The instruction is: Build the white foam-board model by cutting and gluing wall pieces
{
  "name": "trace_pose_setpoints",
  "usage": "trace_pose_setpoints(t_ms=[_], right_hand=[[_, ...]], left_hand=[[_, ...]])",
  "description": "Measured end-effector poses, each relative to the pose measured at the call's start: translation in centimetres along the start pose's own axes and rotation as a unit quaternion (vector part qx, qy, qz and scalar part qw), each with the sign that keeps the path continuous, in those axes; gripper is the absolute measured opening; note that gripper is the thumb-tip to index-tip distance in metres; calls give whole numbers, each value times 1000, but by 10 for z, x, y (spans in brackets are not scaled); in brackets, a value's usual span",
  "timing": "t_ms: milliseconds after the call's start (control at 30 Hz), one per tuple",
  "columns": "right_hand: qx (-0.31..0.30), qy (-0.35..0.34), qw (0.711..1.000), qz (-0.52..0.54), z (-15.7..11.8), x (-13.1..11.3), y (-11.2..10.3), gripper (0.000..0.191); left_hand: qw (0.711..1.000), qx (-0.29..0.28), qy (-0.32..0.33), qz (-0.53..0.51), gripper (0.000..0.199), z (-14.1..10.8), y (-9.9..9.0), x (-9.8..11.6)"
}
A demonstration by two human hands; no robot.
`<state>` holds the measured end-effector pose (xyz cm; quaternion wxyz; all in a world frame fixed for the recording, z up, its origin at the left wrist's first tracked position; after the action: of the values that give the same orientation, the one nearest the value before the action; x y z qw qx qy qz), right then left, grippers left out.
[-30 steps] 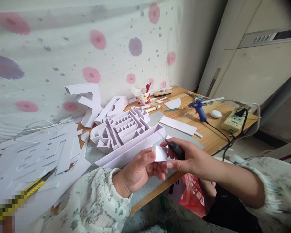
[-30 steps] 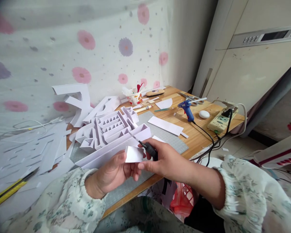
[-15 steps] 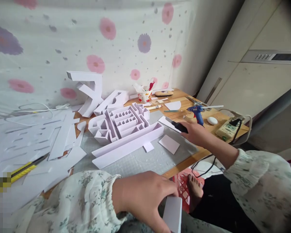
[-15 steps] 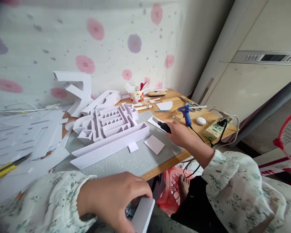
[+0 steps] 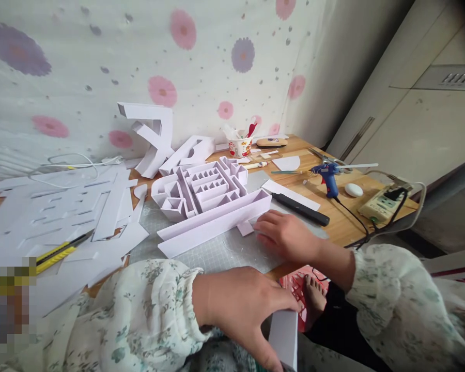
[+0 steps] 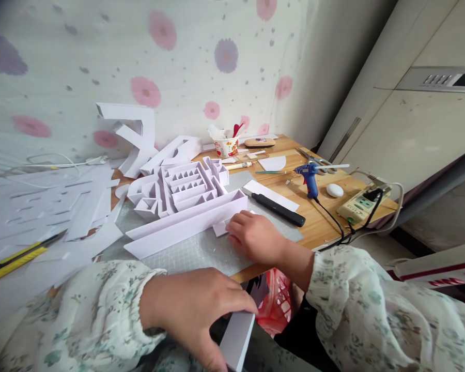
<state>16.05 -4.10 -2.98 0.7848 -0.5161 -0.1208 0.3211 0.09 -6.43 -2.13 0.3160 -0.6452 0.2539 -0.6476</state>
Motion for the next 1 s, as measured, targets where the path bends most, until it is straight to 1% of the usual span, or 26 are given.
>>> trace_pose_setpoints(t_ms=[67,133,200,233,267,333,367,433,500,567,633,700,767,867,933,1000], right_hand=[[1,-14,1000,12,2,-10,9,26],[-7,-19,999,36,2,-14,14,35],[-18,-18,996,86,0,-15,12,39],[-19,-15,992,122,-2,-14,9,36],[-18,-5,987,160,-4,-14,5,32],[-11,42,973,226,-8,-12,-4,28],[-7,71,967,245,-10,-10,-9,29],[4,122,961,248,-14,-4,-18,30],[20,151,964,217,-17,5,-26,24],[38,163,969,182,-21,16,-35,17],[33,148,975,165,-26,25,-43,16],[4,115,983,142,-29,30,-46,16],[-37,98,991,85,-30,32,-42,19],[-90,131,987,-26,-27,36,-29,36],[-104,159,980,-66,-22,37,-21,39],[-101,177,976,-82,-17,36,-16,35]], left_hand=[[1000,-15,19,-2,65,0,0,0],[999,-20,25,-2,66,1,-1,0],[999,-20,26,-3,68,0,-2,0],[1000,-18,25,-6,68,0,-3,1],[1000,-14,25,-12,68,-1,-4,1],[999,-6,22,-26,66,-1,-5,1],[999,-3,18,-36,65,-2,-6,2],[998,5,4,-63,63,-3,-7,2],[995,22,-21,-95,63,-4,-8,3],[988,55,-69,-123,70,-5,-11,2],[975,95,-141,-144,77,-5,-15,-1],[959,128,-202,-149,73,-5,-19,-4],[955,155,-230,-107,60,-4,-23,-6],[951,191,-237,54,52,-4,-28,-8],[939,195,-236,153,52,-6,-29,-12],[931,189,-238,203,52,-10,-28,-16]])
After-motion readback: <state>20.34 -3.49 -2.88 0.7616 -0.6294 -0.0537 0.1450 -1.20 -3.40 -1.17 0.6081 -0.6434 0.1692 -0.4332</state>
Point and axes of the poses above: each hand's wrist, its own z-axis towards the middle knuckle, its own y-axis out of the palm, x = y × z, the point moved 2 cm from there along z, towards the middle knuckle, and after that the axes turned 11 degrees about x, right-handed, at the moved point
